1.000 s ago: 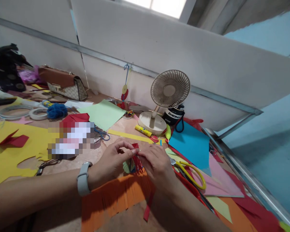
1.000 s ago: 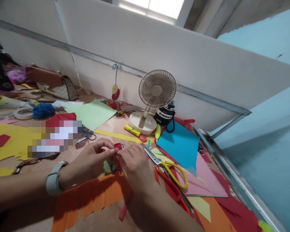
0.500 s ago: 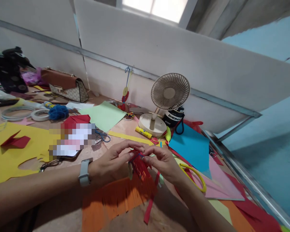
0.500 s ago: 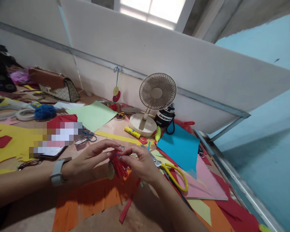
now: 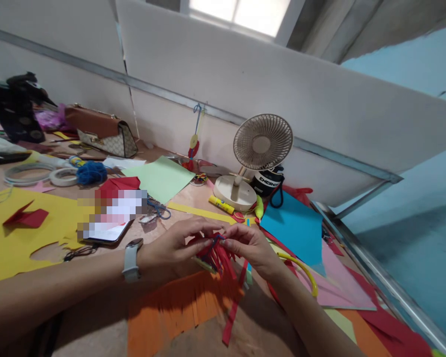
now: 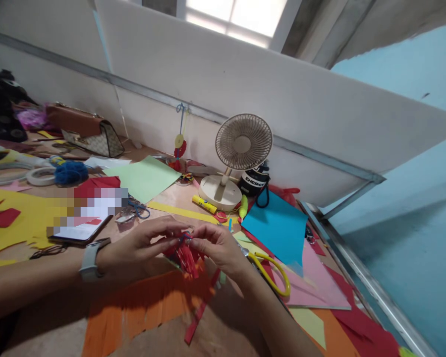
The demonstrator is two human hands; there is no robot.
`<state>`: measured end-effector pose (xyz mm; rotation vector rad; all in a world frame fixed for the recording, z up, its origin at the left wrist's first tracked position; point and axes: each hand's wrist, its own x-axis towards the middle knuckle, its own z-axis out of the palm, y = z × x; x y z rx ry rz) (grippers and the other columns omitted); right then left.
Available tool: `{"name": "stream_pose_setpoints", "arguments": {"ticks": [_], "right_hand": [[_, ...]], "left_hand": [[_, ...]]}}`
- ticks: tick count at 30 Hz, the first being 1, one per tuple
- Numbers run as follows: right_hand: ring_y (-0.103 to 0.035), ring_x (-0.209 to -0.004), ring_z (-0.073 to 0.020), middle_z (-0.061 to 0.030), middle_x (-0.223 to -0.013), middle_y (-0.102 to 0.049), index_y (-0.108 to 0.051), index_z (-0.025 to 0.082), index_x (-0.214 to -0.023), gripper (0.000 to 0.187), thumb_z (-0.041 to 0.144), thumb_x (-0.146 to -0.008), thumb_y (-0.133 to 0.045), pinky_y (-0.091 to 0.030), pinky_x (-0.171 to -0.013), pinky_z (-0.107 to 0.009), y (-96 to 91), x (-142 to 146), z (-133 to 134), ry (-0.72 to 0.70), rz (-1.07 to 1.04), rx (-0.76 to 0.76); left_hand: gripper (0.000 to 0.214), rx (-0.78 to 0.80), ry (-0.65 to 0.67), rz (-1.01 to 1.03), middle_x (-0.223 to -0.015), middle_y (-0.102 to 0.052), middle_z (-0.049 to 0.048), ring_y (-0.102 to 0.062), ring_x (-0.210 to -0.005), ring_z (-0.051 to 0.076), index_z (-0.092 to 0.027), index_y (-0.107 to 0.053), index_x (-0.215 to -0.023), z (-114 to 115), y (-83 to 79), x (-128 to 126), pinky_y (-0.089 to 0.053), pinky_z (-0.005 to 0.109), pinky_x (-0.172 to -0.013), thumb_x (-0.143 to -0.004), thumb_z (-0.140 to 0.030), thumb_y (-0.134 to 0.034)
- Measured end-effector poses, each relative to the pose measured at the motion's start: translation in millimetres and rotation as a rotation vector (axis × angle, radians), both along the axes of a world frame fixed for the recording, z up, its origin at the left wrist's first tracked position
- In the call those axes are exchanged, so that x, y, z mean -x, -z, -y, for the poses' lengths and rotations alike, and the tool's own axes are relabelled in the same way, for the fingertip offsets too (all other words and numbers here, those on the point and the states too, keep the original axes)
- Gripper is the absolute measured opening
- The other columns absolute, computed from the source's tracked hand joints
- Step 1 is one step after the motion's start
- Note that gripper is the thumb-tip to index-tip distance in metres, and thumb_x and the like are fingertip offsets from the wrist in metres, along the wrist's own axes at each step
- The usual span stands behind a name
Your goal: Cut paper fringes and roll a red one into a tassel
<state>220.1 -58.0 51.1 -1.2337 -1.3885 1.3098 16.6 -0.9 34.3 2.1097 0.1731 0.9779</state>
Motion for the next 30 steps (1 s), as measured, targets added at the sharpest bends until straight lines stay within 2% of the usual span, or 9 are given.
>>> {"name": "stream_pose_setpoints", "arguments": {"ticks": [4, 8, 14, 16, 19, 23, 26, 30], "right_hand": [[-0.051, -0.065, -0.0097, 0.0010, -0.072, -0.062, -0.065, 0.016, -0.074, 0.028, 0.039, -0.067, -0.079, -0.040, -0.061, -0.023, 1.3, 0, 0, -0.004, 0.027, -0.008], [-0.049, -0.061, -0.0096, 0.0018, -0.067, -0.058, -0.065, 0.015, -0.073, 0.031, 0.043, -0.068, -0.077, -0.038, -0.057, -0.023, 1.8, 2, 2, -0.003, 0.109, -0.021], [-0.047, -0.057, -0.0084, 0.0031, -0.065, -0.056, -0.064, 0.015, -0.075, 0.031, 0.044, -0.070, -0.075, -0.037, -0.054, -0.021, 0.4, 2, 4, -0.060, 0.121, 0.011], [-0.052, -0.061, -0.0104, 0.0012, -0.069, -0.059, -0.066, 0.016, -0.077, 0.024, 0.040, -0.077, -0.070, -0.040, -0.057, -0.023, -0.2, 1, 4, -0.058, 0.242, -0.103], [-0.060, -0.076, -0.0150, -0.0026, -0.082, -0.067, -0.069, 0.019, -0.088, 0.014, 0.030, -0.087, -0.060, -0.046, -0.069, -0.027, -0.3, 2, 4, -0.042, 0.521, -0.420], [-0.062, -0.095, -0.0180, -0.0066, -0.102, -0.070, -0.062, 0.020, -0.109, 0.020, 0.017, -0.092, -0.051, -0.048, -0.083, -0.032, 1.5, 9, 7, -0.029, 0.721, -0.818], [-0.060, -0.102, -0.0211, -0.0097, -0.111, -0.067, -0.055, 0.018, -0.120, 0.028, 0.014, -0.093, -0.047, -0.048, -0.087, -0.037, 3.7, 15, 10, -0.009, 0.887, -0.945], [-0.061, -0.094, -0.0249, -0.0122, -0.101, -0.069, -0.057, 0.014, -0.112, 0.022, 0.015, -0.093, -0.045, -0.049, -0.082, -0.042, 9.7, 20, 11, 0.062, 1.022, -1.002]], "left_hand": [[0.028, -0.057, -0.079, 0.001, -0.101, -0.067, 0.0089, -0.061, -0.089, 0.016, -0.018, -0.062, -0.113, 1, 2.7, -2, -0.049, 0.030, -0.077, -0.088, -0.011, -0.052], [0.017, -0.045, -0.125, -0.019, -0.089, -0.066, 0.0059, -0.058, -0.080, 0.014, -0.016, -0.063, -0.102, 3, 5.7, -3, -0.048, 0.027, -0.072, -0.088, -0.012, -0.054], [0.012, -0.079, -0.126, -0.021, -0.091, -0.063, 0.0051, -0.056, -0.085, 0.013, -0.016, -0.061, -0.097, 1, 8.6, -2, -0.046, 0.026, -0.076, -0.088, -0.011, -0.055], [0.012, -0.087, -0.123, -0.018, -0.091, -0.063, 0.0053, -0.057, -0.085, 0.013, -0.016, -0.061, -0.098, 0, 9.5, -2, -0.047, 0.026, -0.076, -0.089, -0.011, -0.053], [0.014, -0.076, -0.147, -0.029, -0.093, -0.063, 0.0060, -0.057, -0.087, 0.014, -0.016, -0.060, -0.099, -1, 9.1, -1, -0.047, 0.028, -0.077, -0.090, -0.013, -0.051], [0.014, -0.033, -0.210, -0.061, -0.094, -0.063, 0.0060, -0.058, -0.087, 0.015, -0.017, -0.060, -0.099, 0, 5.8, 0, -0.048, 0.029, -0.076, -0.091, -0.015, -0.050], [0.014, -0.010, -0.252, -0.087, -0.092, -0.063, 0.0053, -0.058, -0.086, 0.015, -0.017, -0.060, -0.098, 1, 4.9, -1, -0.049, 0.029, -0.077, -0.091, -0.015, -0.049], [0.014, 0.028, -0.267, -0.119, -0.096, -0.064, 0.0058, -0.058, -0.090, 0.016, -0.017, -0.060, -0.098, 3, 5.5, -3, -0.049, 0.031, -0.081, -0.090, -0.014, -0.049]]}}
